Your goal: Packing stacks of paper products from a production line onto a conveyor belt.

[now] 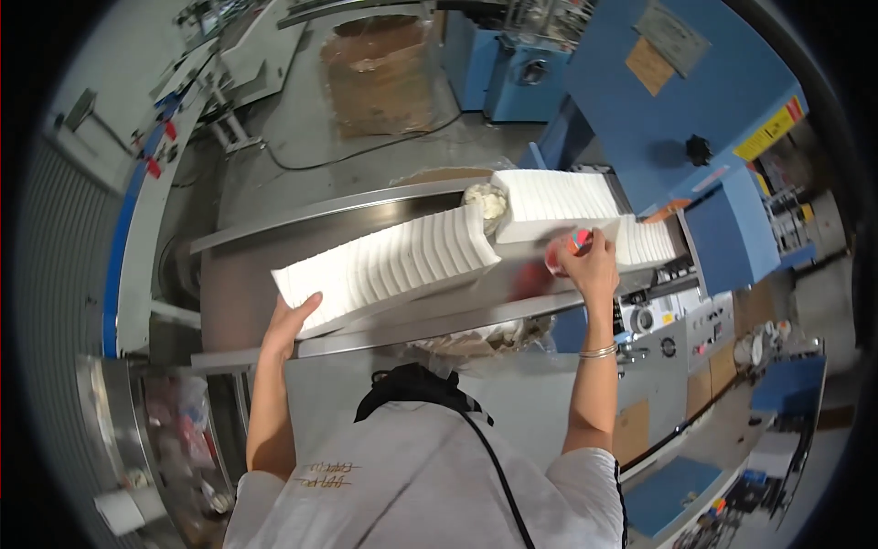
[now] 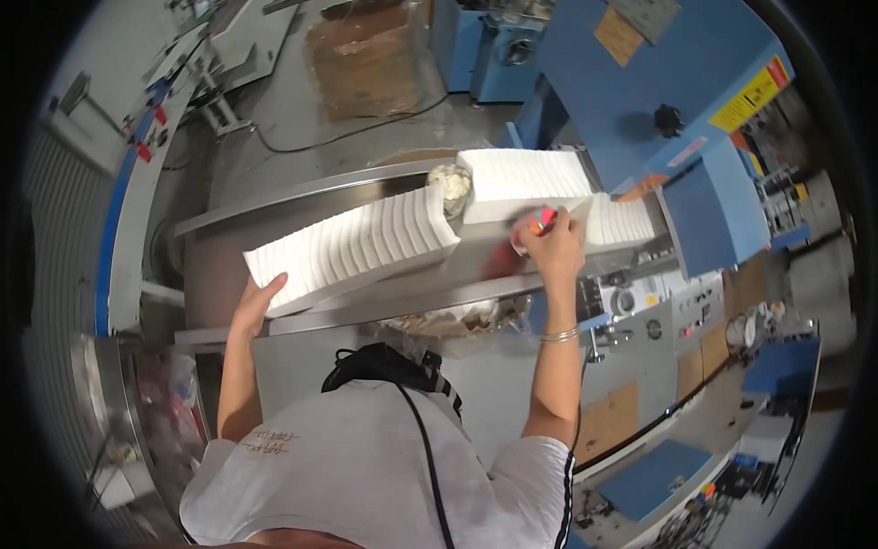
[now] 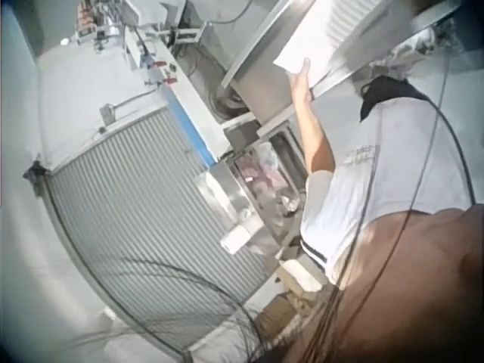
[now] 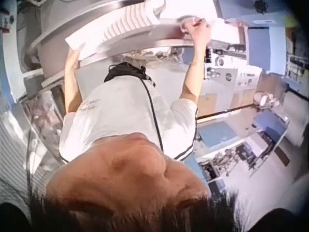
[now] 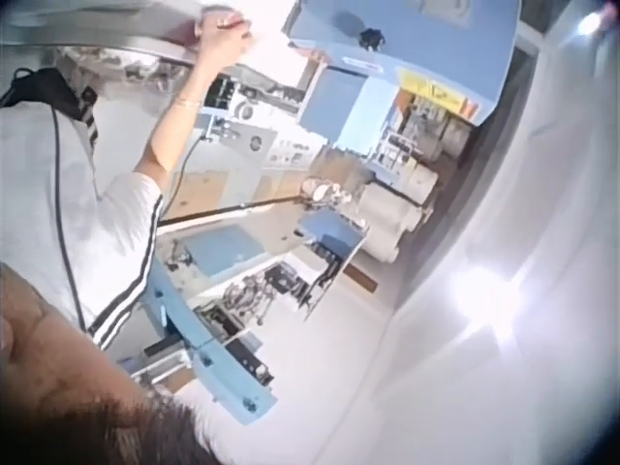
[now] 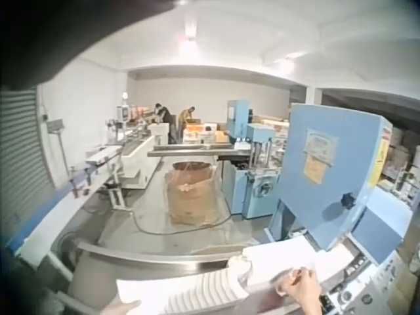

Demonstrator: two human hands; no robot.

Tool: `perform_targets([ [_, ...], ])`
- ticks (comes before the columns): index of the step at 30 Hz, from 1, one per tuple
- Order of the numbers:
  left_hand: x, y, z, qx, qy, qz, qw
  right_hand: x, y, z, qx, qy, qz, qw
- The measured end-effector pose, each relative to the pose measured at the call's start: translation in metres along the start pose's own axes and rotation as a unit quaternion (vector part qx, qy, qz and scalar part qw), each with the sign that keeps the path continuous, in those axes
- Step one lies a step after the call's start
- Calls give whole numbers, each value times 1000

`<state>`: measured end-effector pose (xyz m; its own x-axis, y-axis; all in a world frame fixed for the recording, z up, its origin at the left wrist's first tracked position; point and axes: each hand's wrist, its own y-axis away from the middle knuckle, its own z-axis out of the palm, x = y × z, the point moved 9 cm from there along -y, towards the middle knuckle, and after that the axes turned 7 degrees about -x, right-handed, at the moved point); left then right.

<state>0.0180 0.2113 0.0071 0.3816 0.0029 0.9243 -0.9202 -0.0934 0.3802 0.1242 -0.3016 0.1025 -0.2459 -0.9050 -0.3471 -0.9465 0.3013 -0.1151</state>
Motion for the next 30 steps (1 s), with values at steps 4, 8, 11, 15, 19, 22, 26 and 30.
perform_targets([
  [4,0,2,0,24,-12,-22,999,38,-29,57,-67,53,31,996],
  [8,6,2,-3,17,-17,-9,1000,-24,-32,49,-24,52,-142,988],
  [11,-1,2,-15,25,-3,-22,999,-91,-13,70,-200,-179,-183,946],
  [15,-15,-7,-20,-16,96,-29,995,-128,-6,133,-321,-238,-235,886],
  [19,-39,-18,-20,-45,60,-58,995,-109,4,216,-478,-220,-122,842],
  [22,-36,-11,-30,-72,-4,-71,995,-148,50,175,-488,-207,-100,842],
  [26,-33,-8,-83,-67,-40,-89,993,-139,78,211,-448,-303,-9,841],
  [30,-19,4,-121,-119,1,-96,988,-169,96,219,-557,-489,45,670],
])
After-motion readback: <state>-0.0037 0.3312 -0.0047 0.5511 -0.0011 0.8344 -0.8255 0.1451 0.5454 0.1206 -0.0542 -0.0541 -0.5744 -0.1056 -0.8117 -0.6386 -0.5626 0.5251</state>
